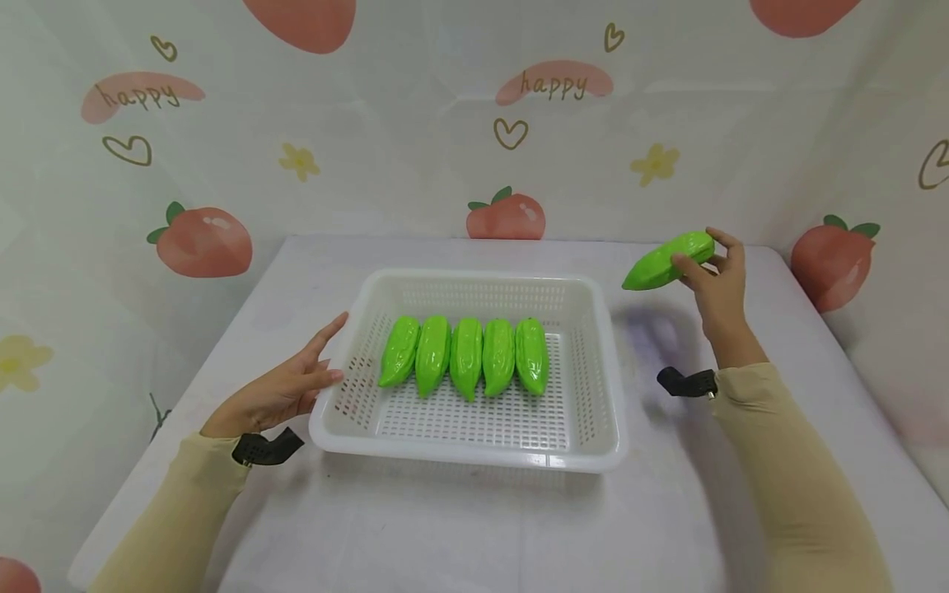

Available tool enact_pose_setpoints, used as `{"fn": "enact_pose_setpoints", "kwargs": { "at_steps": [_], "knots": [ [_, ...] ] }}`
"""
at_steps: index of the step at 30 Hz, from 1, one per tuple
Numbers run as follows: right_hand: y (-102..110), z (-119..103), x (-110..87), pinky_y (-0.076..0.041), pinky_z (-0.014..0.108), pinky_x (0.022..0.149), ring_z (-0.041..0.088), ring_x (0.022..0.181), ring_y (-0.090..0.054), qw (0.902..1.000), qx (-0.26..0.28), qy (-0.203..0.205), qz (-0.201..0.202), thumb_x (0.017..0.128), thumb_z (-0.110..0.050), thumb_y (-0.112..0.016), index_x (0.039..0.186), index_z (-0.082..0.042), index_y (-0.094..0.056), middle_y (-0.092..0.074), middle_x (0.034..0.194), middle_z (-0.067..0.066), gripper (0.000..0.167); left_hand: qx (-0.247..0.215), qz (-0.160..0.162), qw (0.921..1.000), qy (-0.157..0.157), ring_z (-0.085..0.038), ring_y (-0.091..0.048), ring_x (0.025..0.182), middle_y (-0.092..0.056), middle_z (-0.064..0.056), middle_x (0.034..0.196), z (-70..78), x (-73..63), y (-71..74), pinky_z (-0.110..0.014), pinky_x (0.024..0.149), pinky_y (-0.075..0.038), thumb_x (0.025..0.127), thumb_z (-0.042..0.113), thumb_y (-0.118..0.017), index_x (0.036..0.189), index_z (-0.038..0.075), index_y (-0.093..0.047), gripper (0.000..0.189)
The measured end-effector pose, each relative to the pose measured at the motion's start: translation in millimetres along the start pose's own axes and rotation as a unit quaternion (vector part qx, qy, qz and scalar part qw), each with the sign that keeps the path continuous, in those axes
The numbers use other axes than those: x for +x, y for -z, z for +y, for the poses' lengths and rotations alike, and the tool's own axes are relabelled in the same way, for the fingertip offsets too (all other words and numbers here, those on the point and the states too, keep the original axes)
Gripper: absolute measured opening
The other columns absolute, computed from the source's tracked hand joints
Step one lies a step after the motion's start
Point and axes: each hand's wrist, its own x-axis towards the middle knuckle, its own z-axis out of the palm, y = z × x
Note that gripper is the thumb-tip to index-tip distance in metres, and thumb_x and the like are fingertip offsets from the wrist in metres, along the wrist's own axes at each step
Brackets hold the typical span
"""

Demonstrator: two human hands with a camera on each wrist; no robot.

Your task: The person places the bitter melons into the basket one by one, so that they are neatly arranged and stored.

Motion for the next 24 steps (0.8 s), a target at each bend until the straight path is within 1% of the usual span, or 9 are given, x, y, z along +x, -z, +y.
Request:
{"fn": "enact_pose_setpoints", "kwargs": {
  "at_steps": [1, 3, 6, 7, 10, 13, 15, 18, 24],
  "knots": [
    [-1.4, -2.4, -0.3, -0.052, 0.010, 0.074, 0.006, 0.097, -0.053, 1.0000, -0.001, 0.006, -0.001, 0.088, -0.004, -0.068, 0.134, -0.022, -0.038, -0.041, 0.113, 0.000, 0.059, 0.000, 0.000, 1.0000, 0.000, -0.031, -0.063, 0.107, -0.046, -0.022, 0.139, 0.2, 0.1, -0.1, -0.040, 0.083, -0.056, 0.099, 0.017, -0.056, 0.149, 0.053, -0.001, 0.083],
    [-4.7, -7.3, -1.4, -0.052, 0.011, 0.075, 0.008, 0.098, -0.054, 0.9995, 0.021, 0.022, -0.010, 0.088, -0.001, -0.068, 0.134, -0.021, -0.038, -0.041, 0.114, 0.003, 0.058, 0.000, 0.001, 1.0000, 0.001, -0.031, -0.063, 0.107, -0.046, -0.022, 0.140, 0.4, 0.3, -0.2, -0.040, 0.084, -0.056, 0.098, 0.017, -0.057, 0.149, 0.054, -0.001, 0.083],
    [-10.7, -14.9, -3.7, -0.054, 0.015, 0.077, 0.011, 0.096, -0.059, 0.9948, 0.081, 0.050, -0.038, 0.087, 0.007, -0.064, 0.132, -0.017, -0.040, -0.044, 0.115, 0.007, 0.056, -0.001, 0.003, 1.0000, 0.001, -0.031, -0.063, 0.108, -0.046, -0.021, 0.140, 0.7, 0.4, -0.6, -0.041, 0.084, -0.056, 0.098, 0.017, -0.057, 0.149, 0.054, -0.001, 0.084],
    [-12.9, -17.4, -5.0, -0.055, 0.017, 0.077, 0.012, 0.095, -0.061, 0.9919, 0.099, 0.060, -0.052, 0.087, 0.009, -0.062, 0.131, -0.016, -0.041, -0.046, 0.115, 0.008, 0.055, -0.002, 0.002, 1.0000, 0.000, -0.031, -0.063, 0.108, -0.045, -0.022, 0.141, 0.6, 0.4, -0.6, -0.041, 0.084, -0.056, 0.098, 0.017, -0.057, 0.149, 0.053, -0.001, 0.084],
    [-20.9, -24.3, -10.4, -0.056, 0.021, 0.079, 0.016, 0.091, -0.066, 0.9784, 0.160, 0.080, -0.103, 0.087, 0.017, -0.056, 0.131, -0.012, -0.043, -0.053, 0.114, 0.011, 0.054, -0.006, 0.001, 1.0000, -0.003, -0.032, -0.063, 0.109, -0.045, -0.022, 0.142, -0.2, 0.5, -0.4, -0.043, 0.085, -0.056, 0.098, 0.016, -0.057, 0.149, 0.052, -0.001, 0.084],
    [-29.4, -29.3, -17.4, -0.056, 0.023, 0.082, 0.017, 0.090, -0.067, 0.9678, 0.181, 0.093, -0.149, 0.088, 0.019, -0.053, 0.131, -0.010, -0.044, -0.060, 0.112, 0.011, 0.053, -0.008, -0.001, 1.0000, -0.005, -0.034, -0.062, 0.110, -0.044, -0.022, 0.142, -0.7, 0.6, -0.4, -0.044, 0.085, -0.056, 0.099, 0.015, -0.056, 0.150, 0.052, 0.000, 0.084],
    [-34.9, -31.6, -21.5, -0.055, 0.023, 0.083, 0.018, 0.091, -0.067, 0.9629, 0.185, 0.097, -0.171, 0.088, 0.021, -0.051, 0.131, -0.010, -0.046, -0.063, 0.111, 0.011, 0.053, -0.007, -0.001, 1.0000, -0.004, -0.034, -0.062, 0.111, -0.045, -0.022, 0.142, -0.8, 0.7, -0.2, -0.044, 0.086, -0.056, 0.099, 0.016, -0.056, 0.149, 0.052, 0.000, 0.084],
    [-41.6, -33.4, -27.4, -0.054, 0.022, 0.085, 0.016, 0.092, -0.067, 0.9602, 0.169, 0.104, -0.196, 0.089, 0.021, -0.048, 0.133, -0.010, -0.046, -0.064, 0.111, 0.010, 0.054, -0.006, -0.002, 1.0000, -0.004, -0.035, -0.062, 0.111, -0.044, -0.022, 0.142, -0.7, 0.8, -0.2, -0.043, 0.086, -0.056, 0.099, 0.016, -0.056, 0.149, 0.053, 0.000, 0.084],
    [-51.0, -35.8, -38.6, -0.052, 0.018, 0.086, 0.012, 0.094, -0.066, 0.9624, 0.106, 0.115, -0.222, 0.089, 0.019, -0.050, 0.135, -0.012, -0.046, -0.062, 0.113, 0.006, 0.056, -0.005, -0.002, 1.0000, -0.004, -0.033, -0.063, 0.109, -0.046, -0.022, 0.140, -1.3, 0.8, -0.2, -0.042, 0.084, -0.056, 0.098, 0.016, -0.056, 0.149, 0.053, 0.000, 0.084]
  ]
}}
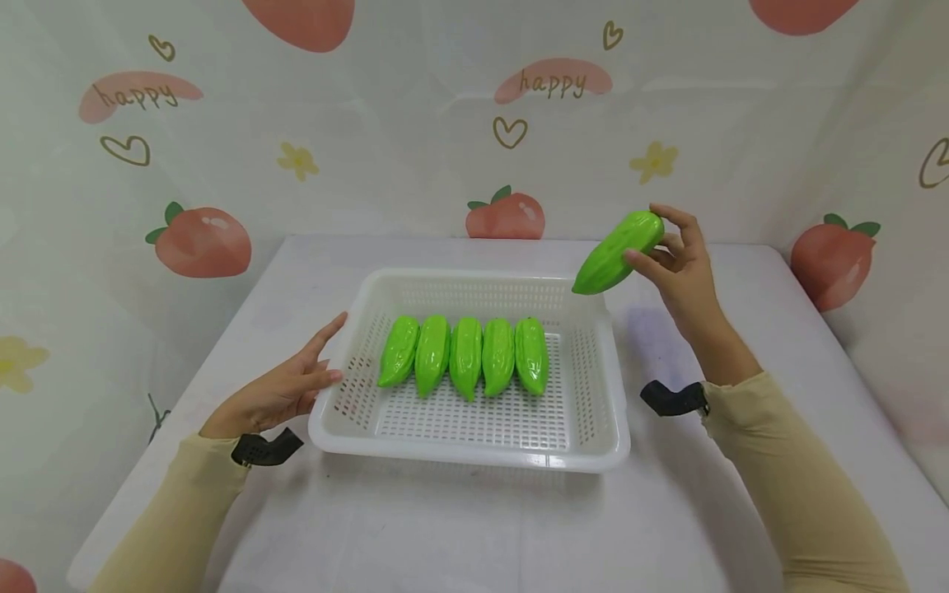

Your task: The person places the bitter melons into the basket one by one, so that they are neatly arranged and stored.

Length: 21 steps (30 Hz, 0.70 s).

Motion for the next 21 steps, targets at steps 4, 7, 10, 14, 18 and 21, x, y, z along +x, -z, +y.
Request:
{"fn": "enact_pose_setpoints", "kwargs": {
  "at_steps": [4, 7, 10, 14, 18, 21],
  "knots": [
    [-5.5, 0.5, -2.7, -0.052, 0.016, 0.084, 0.010, 0.090, -0.064, 0.9992, -0.038, 0.001, -0.014, 0.088, 0.018, -0.052, 0.136, -0.012, -0.047, -0.063, 0.110, 0.004, 0.057, 0.000, 0.000, 1.0000, -0.002, -0.032, -0.064, 0.107, -0.047, -0.022, 0.139, -0.5, -0.1, -0.1, -0.041, 0.083, -0.057, 0.098, 0.016, -0.057, 0.149, 0.052, -0.001, 0.084],
    [-7.2, 2.1, -4.7, -0.052, 0.015, 0.081, 0.009, 0.087, -0.061, 0.9974, -0.067, -0.001, -0.028, 0.088, 0.017, -0.053, 0.137, -0.012, -0.046, -0.063, 0.108, 0.003, 0.057, 0.000, 0.000, 1.0000, -0.002, -0.032, -0.064, 0.107, -0.047, -0.022, 0.139, -0.3, -0.4, 0.0, -0.040, 0.082, -0.057, 0.098, 0.016, -0.056, 0.150, 0.052, -0.001, 0.084],
    [-7.4, 3.8, -7.0, -0.052, 0.014, 0.078, 0.009, 0.089, -0.060, 0.9941, -0.100, -0.008, -0.042, 0.088, 0.016, -0.055, 0.139, -0.013, -0.045, -0.061, 0.110, 0.002, 0.059, 0.000, 0.002, 1.0000, 0.001, -0.031, -0.064, 0.106, -0.047, -0.022, 0.140, -0.2, -0.5, 0.1, -0.038, 0.082, -0.057, 0.098, 0.016, -0.056, 0.150, 0.052, -0.001, 0.084],
    [-7.7, 5.5, -9.9, -0.052, 0.014, 0.073, 0.008, 0.089, -0.058, 0.9869, -0.151, -0.018, -0.054, 0.088, 0.013, -0.057, 0.140, -0.014, -0.043, -0.060, 0.111, -0.001, 0.060, -0.001, 0.002, 1.0000, 0.001, -0.032, -0.064, 0.106, -0.047, -0.022, 0.140, 0.1, -0.5, 0.2, -0.038, 0.082, -0.057, 0.098, 0.016, -0.056, 0.149, 0.052, 0.000, 0.084],
    [-8.8, 7.2, -12.8, -0.050, 0.013, 0.068, 0.007, 0.085, -0.058, 0.9764, -0.204, -0.031, -0.062, 0.089, 0.010, -0.059, 0.141, -0.019, -0.044, -0.059, 0.111, -0.003, 0.061, -0.003, -0.001, 1.0000, -0.002, -0.032, -0.064, 0.107, -0.047, -0.022, 0.140, 0.0, -0.5, 0.2, -0.040, 0.082, -0.057, 0.099, 0.016, -0.056, 0.150, 0.052, -0.001, 0.084],
    [-9.4, 9.0, -15.2, -0.047, 0.015, 0.064, 0.007, 0.078, -0.058, 0.9670, -0.241, -0.045, -0.069, 0.088, 0.008, -0.061, 0.141, -0.022, -0.044, -0.059, 0.111, -0.005, 0.063, -0.003, -0.002, 1.0000, -0.004, -0.033, -0.063, 0.108, -0.046, -0.022, 0.140, -0.5, -0.3, 0.1, -0.040, 0.083, -0.056, 0.099, 0.015, -0.056, 0.150, 0.052, -0.001, 0.084]
  ]
}}
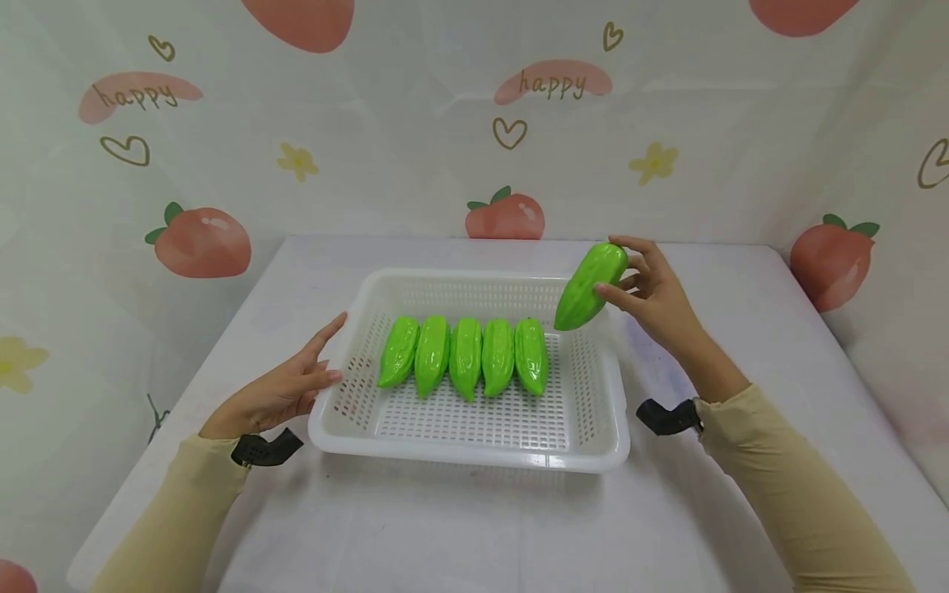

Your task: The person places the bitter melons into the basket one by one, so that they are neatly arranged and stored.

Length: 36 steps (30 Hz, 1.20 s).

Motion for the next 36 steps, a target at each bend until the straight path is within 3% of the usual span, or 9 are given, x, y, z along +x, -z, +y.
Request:
{"fn": "enact_pose_setpoints", "kwargs": {
  "at_steps": [7, 14, 20, 28, 36],
  "knots": [
    [-3.8, 4.7, -3.7, -0.046, 0.017, 0.059, 0.009, 0.067, -0.059, 0.9952, -0.090, -0.028, -0.029, 0.089, 0.001, -0.066, 0.144, -0.027, -0.040, -0.054, 0.115, -0.008, 0.067, 0.000, 0.001, 1.0000, 0.001, -0.033, -0.063, 0.109, -0.045, -0.022, 0.141, 0.3, 0.0, -0.4, -0.040, 0.083, -0.057, 0.098, 0.016, -0.056, 0.149, 0.053, -0.001, 0.084],
    [-9.0, 9.2, -7.6, -0.044, 0.020, 0.055, 0.010, 0.056, -0.052, 0.9867, -0.137, -0.057, -0.066, 0.090, -0.007, -0.067, 0.146, -0.026, -0.036, -0.047, 0.126, 0.010, 0.067, 0.001, 0.004, 1.0000, 0.003, -0.032, -0.064, 0.107, -0.046, -0.022, 0.141, 1.0, -0.2, -0.3, -0.039, 0.082, -0.057, 0.098, 0.016, -0.057, 0.150, 0.052, -0.001, 0.084],
    [-9.7, 10.3, -10.0, -0.051, 0.024, 0.057, 0.011, 0.063, -0.063, 0.9783, -0.165, -0.083, -0.094, 0.090, -0.014, -0.069, 0.147, -0.024, -0.033, -0.043, 0.132, 0.023, 0.068, -0.001, 0.002, 1.0000, 0.001, -0.031, -0.064, 0.106, -0.045, -0.023, 0.141, 0.3, 0.4, 0.2, -0.039, 0.081, -0.057, 0.099, 0.015, -0.056, 0.150, 0.052, -0.001, 0.084],
    [-11.3, 7.5, -11.8, -0.051, 0.028, 0.053, 0.016, 0.066, -0.063, 0.9611, -0.225, -0.107, -0.119, 0.088, -0.024, -0.072, 0.146, -0.025, -0.034, -0.045, 0.135, 0.024, 0.069, 0.003, 0.004, 1.0000, 0.002, -0.030, -0.064, 0.106, -0.046, -0.022, 0.140, 0.7, 0.5, 0.1, -0.039, 0.083, -0.057, 0.099, 0.016, -0.056, 0.149, 0.053, -0.001, 0.083],
    [-17.0, 0.5, -12.2, -0.049, 0.027, 0.046, 0.018, 0.058, -0.059, 0.9466, -0.272, -0.102, -0.141, 0.086, -0.032, -0.074, 0.141, -0.024, -0.042, -0.051, 0.129, 0.024, 0.065, 0.001, 0.002, 1.0000, 0.001, -0.030, -0.064, 0.106, -0.045, -0.023, 0.141, 0.4, -0.3, -0.2, -0.039, 0.082, -0.057, 0.099, 0.016, -0.055, 0.149, 0.053, -0.001, 0.083]
  ]
}}
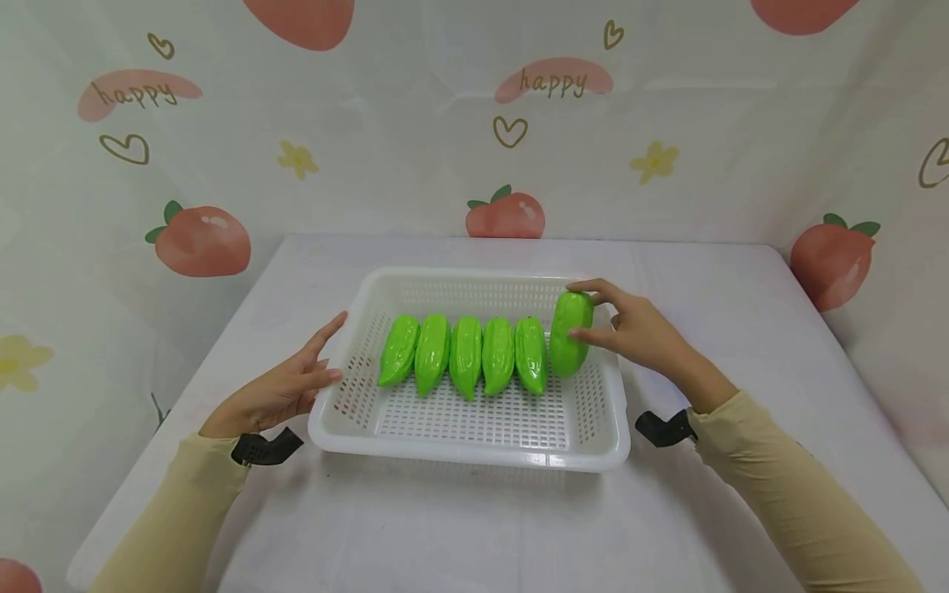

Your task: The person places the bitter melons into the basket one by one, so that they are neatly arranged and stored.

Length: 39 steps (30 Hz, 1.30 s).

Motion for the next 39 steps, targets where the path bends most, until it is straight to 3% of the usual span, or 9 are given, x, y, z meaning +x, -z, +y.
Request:
{"fn": "enact_pose_setpoints", "kwargs": {
  "at_steps": [14, 22, 28, 39],
  "knots": [
    [-2.4, -5.2, 2.5, -0.044, 0.028, 0.051, 0.016, 0.053, -0.048, 0.9922, -0.124, 0.003, -0.014, 0.080, -0.048, -0.076, 0.137, -0.026, -0.046, -0.060, 0.123, 0.022, 0.068, -0.004, 0.000, 1.0000, -0.002, -0.032, -0.064, 0.108, -0.044, -0.023, 0.142, 0.7, 0.3, -1.0, -0.042, 0.084, -0.056, 0.099, 0.015, -0.055, 0.150, 0.052, 0.000, 0.084],
    [-2.9, -9.0, 4.2, -0.048, 0.029, 0.056, 0.017, 0.066, -0.061, 0.9844, -0.175, 0.006, -0.012, 0.078, -0.051, -0.076, 0.135, -0.027, -0.047, -0.063, 0.121, 0.022, 0.069, -0.010, -0.003, 0.9999, -0.005, -0.033, -0.063, 0.110, -0.041, -0.024, 0.144, -0.2, 0.6, -0.2, -0.043, 0.084, -0.056, 0.099, 0.014, -0.056, 0.150, 0.052, 0.000, 0.084],
    [-5.0, -12.3, 5.3, -0.047, 0.031, 0.056, 0.022, 0.073, -0.063, 0.9778, -0.209, 0.009, -0.010, 0.078, -0.052, -0.076, 0.134, -0.026, -0.049, -0.065, 0.120, 0.021, 0.068, -0.010, -0.005, 0.9999, -0.007, -0.033, -0.063, 0.111, -0.042, -0.023, 0.144, -1.4, 1.1, 0.7, -0.043, 0.085, -0.056, 0.098, 0.014, -0.056, 0.150, 0.052, -0.001, 0.084],
    [-10.1, -15.8, 5.2, -0.041, 0.027, 0.048, 0.020, 0.066, -0.062, 0.9699, -0.243, 0.004, -0.005, 0.080, -0.050, -0.075, 0.136, -0.026, -0.049, -0.064, 0.123, 0.020, 0.067, -0.010, -0.005, 0.9999, -0.008, -0.032, -0.064, 0.108, -0.043, -0.023, 0.143, -1.1, 1.4, 0.3, -0.043, 0.084, -0.056, 0.099, 0.014, -0.056, 0.150, 0.052, 0.000, 0.085]
  ]
}}
